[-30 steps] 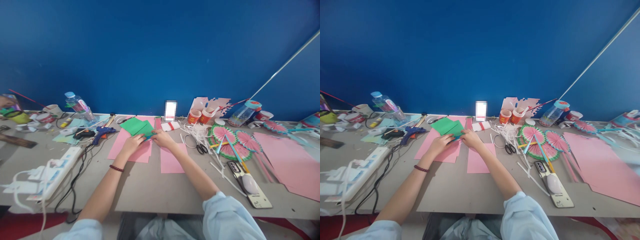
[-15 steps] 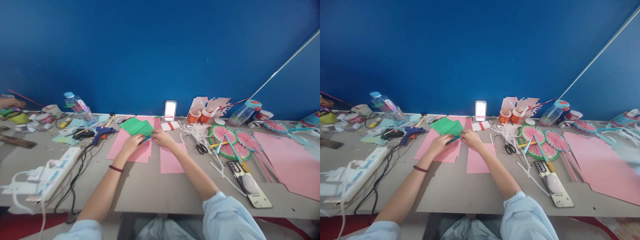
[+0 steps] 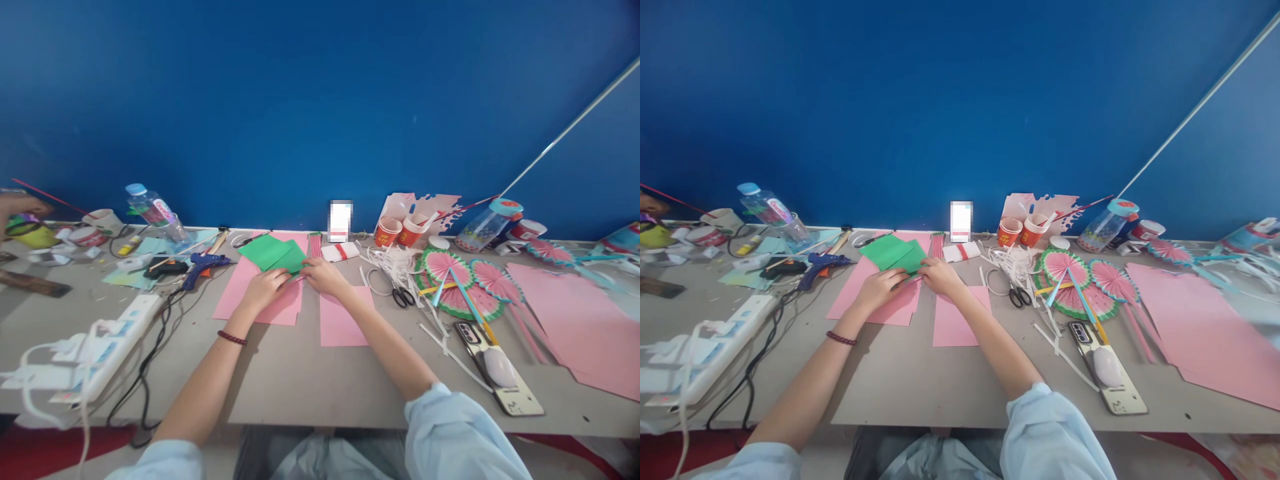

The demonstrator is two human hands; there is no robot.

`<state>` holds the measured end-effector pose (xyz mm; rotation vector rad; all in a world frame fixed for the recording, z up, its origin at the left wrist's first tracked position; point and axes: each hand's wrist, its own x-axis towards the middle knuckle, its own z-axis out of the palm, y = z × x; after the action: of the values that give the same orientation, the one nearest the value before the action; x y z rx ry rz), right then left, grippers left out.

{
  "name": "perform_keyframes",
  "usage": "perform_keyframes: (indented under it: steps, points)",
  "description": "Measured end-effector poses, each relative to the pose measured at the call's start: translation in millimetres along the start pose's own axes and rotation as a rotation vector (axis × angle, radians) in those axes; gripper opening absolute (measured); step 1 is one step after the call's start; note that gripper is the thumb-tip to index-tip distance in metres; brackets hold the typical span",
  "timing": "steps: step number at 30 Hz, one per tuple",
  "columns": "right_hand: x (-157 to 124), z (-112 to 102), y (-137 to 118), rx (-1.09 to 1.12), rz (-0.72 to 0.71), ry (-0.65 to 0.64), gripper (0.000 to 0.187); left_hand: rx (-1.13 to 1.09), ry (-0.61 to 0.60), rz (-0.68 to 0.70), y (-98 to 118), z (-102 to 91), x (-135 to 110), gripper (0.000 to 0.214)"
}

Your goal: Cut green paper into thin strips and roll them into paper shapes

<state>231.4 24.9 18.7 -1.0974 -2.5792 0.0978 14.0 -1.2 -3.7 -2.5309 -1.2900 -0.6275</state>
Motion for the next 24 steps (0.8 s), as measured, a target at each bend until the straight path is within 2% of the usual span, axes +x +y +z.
perform_keyframes:
  steps: [5, 12, 19, 24]
  points:
    - [3.6, 10.1, -2.3, -0.059, -0.015, 0.055, 0.02, 0.013, 0.022, -0.041, 0.5, 1.2, -0.7, 0.023]
    - [7.1, 12.2, -9.3, -0.215, -0.055, 0.082, 0.02, 0.018, -0.017, -0.067, 0.8, -0.3, -0.3, 0.025]
    - [12.9, 11.1, -16.5, -0.34, -0.101, 0.044, 0.019, -0.014, -0.051, -0.092, -0.6, -1.6, -0.1, 0.026]
    - [21.9, 8.8, -19.8, -0.38, -0.223, -0.001, 0.023, 0.009, -0.077, -0.104, -1.1, -3.8, 1.0, 0.024]
